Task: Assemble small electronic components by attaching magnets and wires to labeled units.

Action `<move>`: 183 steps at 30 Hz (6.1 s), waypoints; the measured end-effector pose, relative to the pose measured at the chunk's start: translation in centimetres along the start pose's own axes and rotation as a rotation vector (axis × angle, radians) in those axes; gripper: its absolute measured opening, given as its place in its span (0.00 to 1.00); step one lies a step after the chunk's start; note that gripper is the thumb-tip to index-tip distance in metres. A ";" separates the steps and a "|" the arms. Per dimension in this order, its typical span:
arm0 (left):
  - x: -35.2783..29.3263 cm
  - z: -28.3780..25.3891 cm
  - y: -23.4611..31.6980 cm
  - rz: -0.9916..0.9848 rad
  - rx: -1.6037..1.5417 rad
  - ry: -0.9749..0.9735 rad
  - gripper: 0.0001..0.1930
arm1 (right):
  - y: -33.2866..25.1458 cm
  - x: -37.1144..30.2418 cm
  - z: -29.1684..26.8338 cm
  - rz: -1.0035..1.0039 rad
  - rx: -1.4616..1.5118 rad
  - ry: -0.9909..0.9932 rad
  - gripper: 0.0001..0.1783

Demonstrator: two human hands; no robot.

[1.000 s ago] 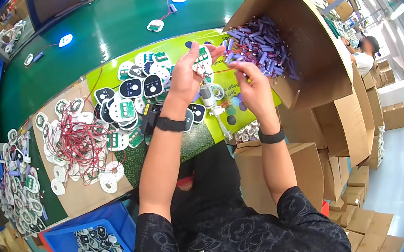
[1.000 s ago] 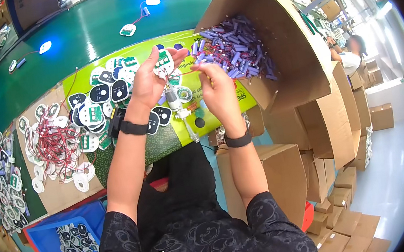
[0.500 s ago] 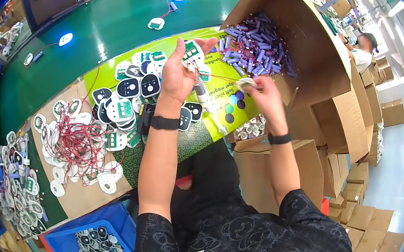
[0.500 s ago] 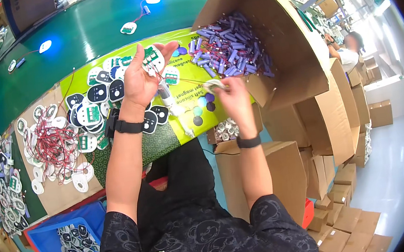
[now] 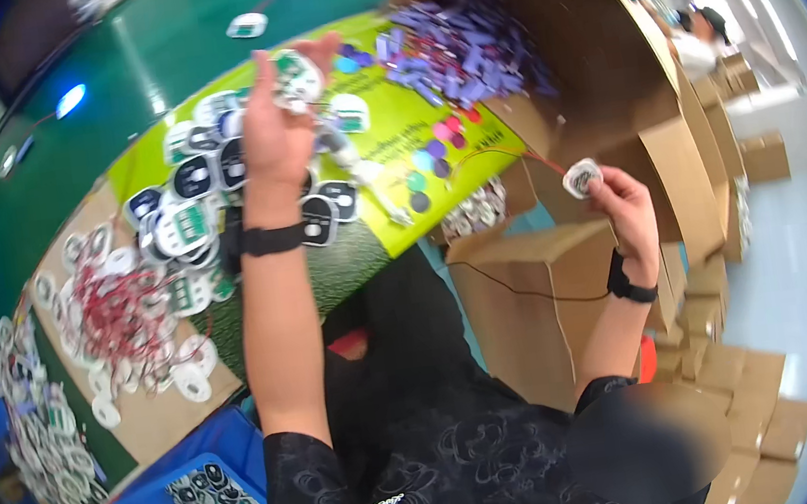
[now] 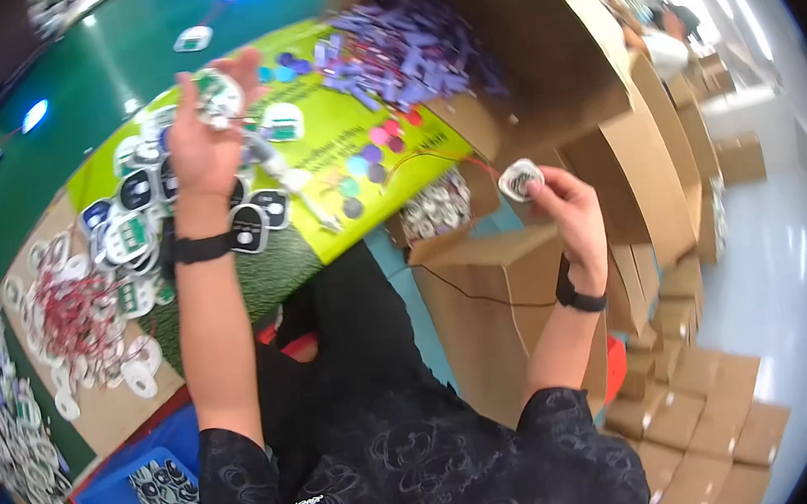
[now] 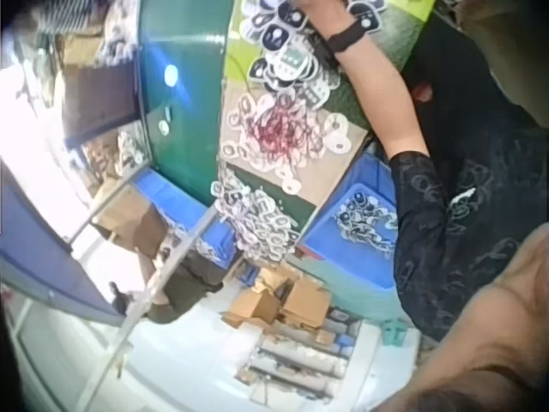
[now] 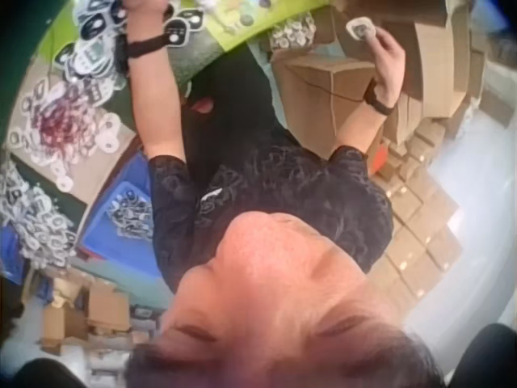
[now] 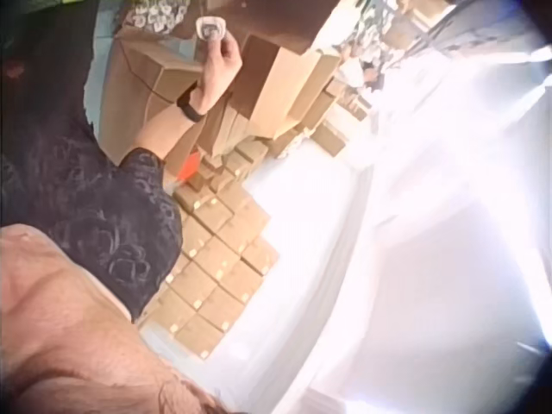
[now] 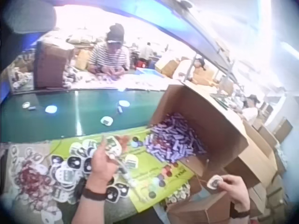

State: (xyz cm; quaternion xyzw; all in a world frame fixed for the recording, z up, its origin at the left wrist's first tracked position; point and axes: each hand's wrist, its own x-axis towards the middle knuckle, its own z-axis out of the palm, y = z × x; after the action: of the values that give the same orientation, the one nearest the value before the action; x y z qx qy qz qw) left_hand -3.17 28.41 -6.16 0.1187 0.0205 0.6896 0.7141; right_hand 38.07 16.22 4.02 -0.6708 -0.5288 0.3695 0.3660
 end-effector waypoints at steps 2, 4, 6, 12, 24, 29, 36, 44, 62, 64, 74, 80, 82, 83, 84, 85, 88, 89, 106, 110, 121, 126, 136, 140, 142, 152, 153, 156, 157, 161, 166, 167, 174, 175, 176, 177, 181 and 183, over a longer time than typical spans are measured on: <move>0.0 -0.3 0.5 0.040 0.141 0.020 0.26 | 0.0 -1.2 -2.6 0.094 0.027 0.029 0.13; -0.2 0.6 0.6 0.045 0.194 0.071 0.27 | 0.7 -2.2 -4.7 0.152 -0.080 0.010 0.13; -0.2 1.9 0.2 0.066 0.262 0.124 0.28 | 2.9 -3.0 -6.9 0.223 -0.101 -0.011 0.13; -0.8 2.2 -0.6 0.068 0.340 0.144 0.27 | 13.1 -1.6 -4.9 0.484 -0.196 -0.121 0.15; -0.9 1.4 0.3 0.057 0.340 0.196 0.27 | 23.9 4.7 -0.9 0.389 -0.251 -0.065 0.32; -0.2 1.1 -1.2 0.006 0.318 0.104 0.28 | 15.1 0.4 2.4 0.227 -0.359 -0.515 0.24; -0.7 0.9 -1.0 -0.027 0.139 0.051 0.27 | 2.5 1.1 8.9 0.075 0.090 -0.660 0.18; -1.1 1.4 -3.0 -0.130 0.223 -0.006 0.28 | 0.1 8.1 19.7 -0.652 -0.460 0.060 0.15; -0.8 -0.4 -3.4 0.107 0.833 -0.105 0.21 | -11.3 9.2 24.1 -0.641 -0.009 -0.139 0.10; -0.9 -1.6 -4.5 0.431 1.090 -0.150 0.20 | -14.9 6.9 25.9 -0.749 -0.110 -0.352 0.10; 1.7 -2.5 -6.5 -0.140 0.402 0.112 0.24 | -17.7 0.1 39.4 -1.282 -0.589 -0.725 0.09; 2.2 -2.8 -7.0 -0.167 0.438 0.017 0.24 | -19.7 -0.4 45.2 -1.188 -0.573 -0.784 0.11; 1.7 -3.2 -6.5 -0.144 0.441 0.031 0.23 | -19.8 -1.2 48.1 -1.264 -0.516 -0.797 0.13; 1.8 -2.8 -6.6 -0.154 0.445 0.010 0.23 | -19.6 -0.7 49.1 -1.318 -0.487 -0.776 0.14; 1.8 -2.5 -6.7 -0.148 0.441 0.001 0.23 | -19.5 -0.1 50.1 -1.278 -0.548 -0.830 0.20; 2.0 -2.1 -6.9 -0.133 0.423 -0.014 0.23 | -19.3 0.5 50.9 -1.285 -0.558 -0.828 0.20; 2.3 -2.2 -6.8 -0.104 0.374 -0.005 0.23 | -18.0 1.0 53.3 -1.270 -0.628 -0.777 0.28; 2.5 -2.2 -6.8 -0.107 0.338 0.002 0.23 | -17.7 1.4 53.5 -1.281 -0.625 -0.786 0.28; 4.2 -3.1 -7.9 -0.084 0.389 0.105 0.26 | -24.8 -6.7 64.6 -1.187 -0.750 -0.859 0.20; 5.0 -2.7 -8.4 -0.041 0.355 0.089 0.25 | -24.0 -5.8 67.1 -1.252 -0.593 -0.905 0.27; 1.6 -2.9 -7.0 0.231 0.565 0.137 0.18 | -37.3 -12.5 50.3 -0.868 0.364 -1.098 0.13; 1.7 -2.8 -5.5 0.391 0.821 0.004 0.14 | -36.6 -10.2 40.2 -0.846 0.711 -0.573 0.15; 0.5 -0.4 -3.2 -0.020 0.439 0.072 0.24 | -9.1 5.0 22.4 -0.264 0.671 -0.239 0.09; -0.3 -0.7 -2.1 -0.023 0.475 0.084 0.25 | 0.3 5.3 21.2 -0.122 0.438 -0.024 0.14; 0.0 -1.1 -2.5 -0.033 0.457 0.092 0.25 | 2.2 4.9 20.7 -0.154 0.346 0.046 0.19; -0.1 -0.4 -2.5 -0.055 0.495 0.162 0.25 | -0.6 3.3 21.0 -0.530 -0.494 0.182 0.25; -0.2 -0.2 -2.5 -0.061 0.505 0.174 0.25 | -1.5 3.4 21.4 -0.651 -0.393 0.184 0.24; -0.3 -0.3 -2.4 -0.041 0.492 0.157 0.25 | -5.9 4.1 24.5 -0.784 -0.239 0.089 0.21; -0.2 -0.5 -2.3 -0.015 0.476 0.153 0.26 | -7.0 4.5 25.6 -0.936 -0.228 0.075 0.21; -0.2 -2.1 -2.3 -0.010 0.612 0.237 0.20 | -9.0 5.4 28.5 -1.045 -0.281 0.100 0.18; -0.4 -1.4 -2.3 0.001 0.404 0.171 0.16 | -9.2 7.3 28.5 -1.050 -0.294 -0.017 0.11; -0.4 -1.3 -2.3 -0.006 0.462 0.192 0.17 | -9.1 7.6 28.1 -0.981 -0.258 -0.116 0.11; -0.4 -0.3 -2.5 0.010 0.548 0.138 0.25 | -8.1 8.0 25.5 -0.441 0.370 -0.288 0.08; -0.4 -0.1 -2.6 0.005 0.549 0.135 0.25 | -8.0 8.0 25.0 -0.380 0.343 -0.278 0.08; -0.4 0.0 -2.7 0.029 0.594 0.133 0.25 | -7.5 8.5 25.0 -0.414 0.346 -0.274 0.08; -0.4 0.0 -2.7 0.053 0.641 0.131 0.24 | -7.4 8.5 25.0 -0.412 0.348 -0.269 0.08; -0.6 -0.5 -2.5 0.074 0.806 0.303 0.18 | -6.8 8.9 25.2 -0.400 0.373 -0.266 0.08; -0.5 -0.8 -2.3 0.073 0.761 0.309 0.16 | -6.6 8.9 25.8 -0.399 0.346 -0.255 0.07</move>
State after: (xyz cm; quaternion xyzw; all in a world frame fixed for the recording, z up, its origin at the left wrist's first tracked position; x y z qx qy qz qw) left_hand -1.04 27.96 -7.44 0.2699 0.3769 0.6674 0.5828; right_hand 13.93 28.68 -2.95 -0.4290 -0.6212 0.4563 0.4709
